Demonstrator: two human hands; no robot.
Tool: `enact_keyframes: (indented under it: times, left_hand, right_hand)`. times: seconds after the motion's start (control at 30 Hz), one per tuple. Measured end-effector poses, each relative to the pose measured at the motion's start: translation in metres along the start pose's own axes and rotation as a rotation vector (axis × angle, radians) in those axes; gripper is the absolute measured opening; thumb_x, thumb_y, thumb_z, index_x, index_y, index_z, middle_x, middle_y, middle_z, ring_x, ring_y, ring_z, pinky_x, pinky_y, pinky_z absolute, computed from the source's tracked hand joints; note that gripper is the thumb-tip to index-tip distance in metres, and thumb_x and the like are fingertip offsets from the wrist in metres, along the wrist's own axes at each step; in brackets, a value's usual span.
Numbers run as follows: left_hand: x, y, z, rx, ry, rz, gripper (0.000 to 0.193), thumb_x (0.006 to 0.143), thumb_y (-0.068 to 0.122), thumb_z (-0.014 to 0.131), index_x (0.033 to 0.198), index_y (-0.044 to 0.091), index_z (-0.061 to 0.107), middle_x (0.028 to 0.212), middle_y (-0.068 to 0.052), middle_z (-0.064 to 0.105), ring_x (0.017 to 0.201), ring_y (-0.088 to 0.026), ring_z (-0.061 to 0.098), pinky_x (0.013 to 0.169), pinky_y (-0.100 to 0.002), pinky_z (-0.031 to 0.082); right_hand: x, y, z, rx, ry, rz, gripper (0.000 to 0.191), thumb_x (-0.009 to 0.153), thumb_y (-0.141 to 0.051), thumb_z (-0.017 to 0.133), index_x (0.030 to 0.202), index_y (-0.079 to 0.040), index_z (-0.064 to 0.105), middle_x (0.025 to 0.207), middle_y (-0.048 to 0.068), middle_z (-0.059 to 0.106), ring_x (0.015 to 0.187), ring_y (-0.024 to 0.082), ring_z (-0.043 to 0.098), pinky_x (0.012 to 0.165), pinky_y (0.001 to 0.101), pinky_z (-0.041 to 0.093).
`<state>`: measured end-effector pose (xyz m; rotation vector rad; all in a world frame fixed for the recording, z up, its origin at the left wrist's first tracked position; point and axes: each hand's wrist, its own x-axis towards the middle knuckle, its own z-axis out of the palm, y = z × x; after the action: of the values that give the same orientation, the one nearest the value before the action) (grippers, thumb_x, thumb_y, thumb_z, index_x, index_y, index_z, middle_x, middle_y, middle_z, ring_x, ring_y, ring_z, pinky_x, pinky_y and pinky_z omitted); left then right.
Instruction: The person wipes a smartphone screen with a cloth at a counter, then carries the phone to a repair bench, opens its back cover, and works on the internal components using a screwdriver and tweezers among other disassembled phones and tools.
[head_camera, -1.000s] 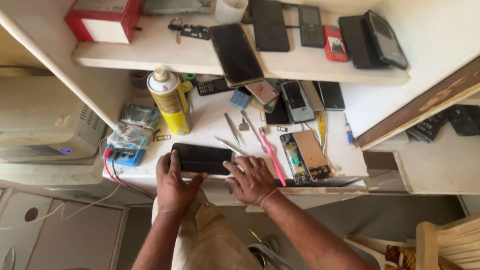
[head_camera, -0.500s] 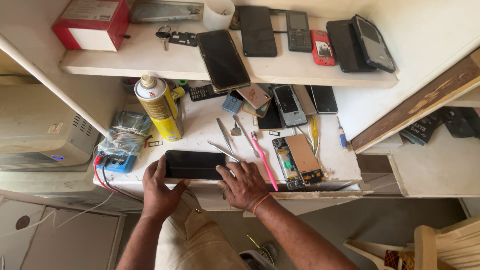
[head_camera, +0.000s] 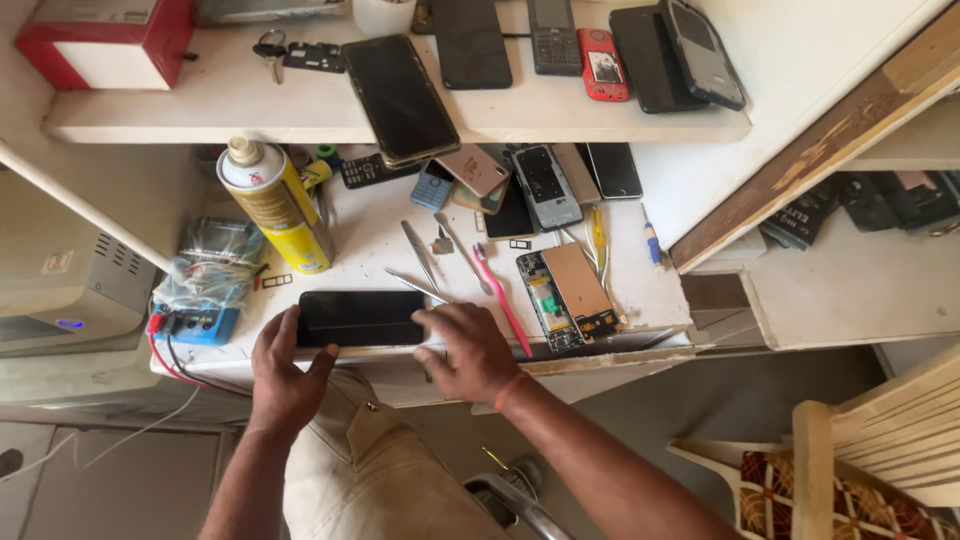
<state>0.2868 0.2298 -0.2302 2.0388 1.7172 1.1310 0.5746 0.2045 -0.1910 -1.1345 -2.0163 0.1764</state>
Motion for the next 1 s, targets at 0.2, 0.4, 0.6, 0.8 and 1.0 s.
enact_keyframes:
  times: [0.2,0.4,0.6,0.8,1.0]
  left_hand:
    - [0.003,-0.005,-0.006,-0.040,0.035,0.057,0.074,0.075,0.014,0.083,0.142,0.000,0.054,0.140,-0.023,0.056,0.129,-0.041,0.054,0.111,-0.048,0.044]
    - [0.000,-0.004,-0.003,0.063,0.015,0.024,0.078,0.072,0.012,0.083,0.144,0.001,0.055,0.143,-0.022,0.055,0.132,-0.042,0.050,0.114,-0.050,0.039]
    - [0.003,0.002,-0.006,0.069,0.010,0.020,0.079,0.072,0.013,0.084,0.145,0.002,0.054,0.143,-0.022,0.055,0.132,-0.042,0.049,0.114,-0.051,0.038]
    - [0.001,0.000,-0.002,0.083,0.000,0.003,0.080,0.072,0.013,0.084,0.146,0.002,0.053,0.143,-0.021,0.055,0.133,-0.041,0.049,0.114,-0.051,0.038]
    - [0.003,0.003,-0.003,0.090,-0.011,-0.006,0.082,0.072,0.013,0.084,0.147,0.002,0.052,0.144,-0.022,0.054,0.133,-0.042,0.048,0.114,-0.051,0.037]
  right_hand:
    - [-0.025,0.037,-0.085,-0.172,0.267,0.200,0.035,0.090,-0.011,0.072,0.125,-0.008,0.067,0.119,0.013,0.070,0.114,0.033,0.069,0.100,0.0437,0.054]
    - [-0.041,0.068,-0.126,-0.421,-0.018,0.333,0.061,0.070,-0.029,0.088,0.119,-0.002,0.065,0.116,0.020,0.068,0.109,0.040,0.063,0.095,0.0496,0.050]
    - [-0.036,0.072,-0.141,-0.251,-0.027,0.499,0.049,0.074,-0.024,0.084,0.115,-0.002,0.070,0.103,0.015,0.073,0.092,0.030,0.072,0.083,0.0405,0.058]
    - [-0.038,0.083,-0.145,-0.058,-0.004,0.740,0.039,0.083,-0.022,0.077,0.117,-0.005,0.072,0.093,0.009,0.078,0.079,0.016,0.075,0.073,0.0303,0.060]
    - [-0.038,0.084,-0.150,-0.075,0.038,0.756,0.034,0.092,-0.027,0.069,0.118,-0.006,0.072,0.084,0.011,0.075,0.072,0.017,0.071,0.068,0.0308,0.057]
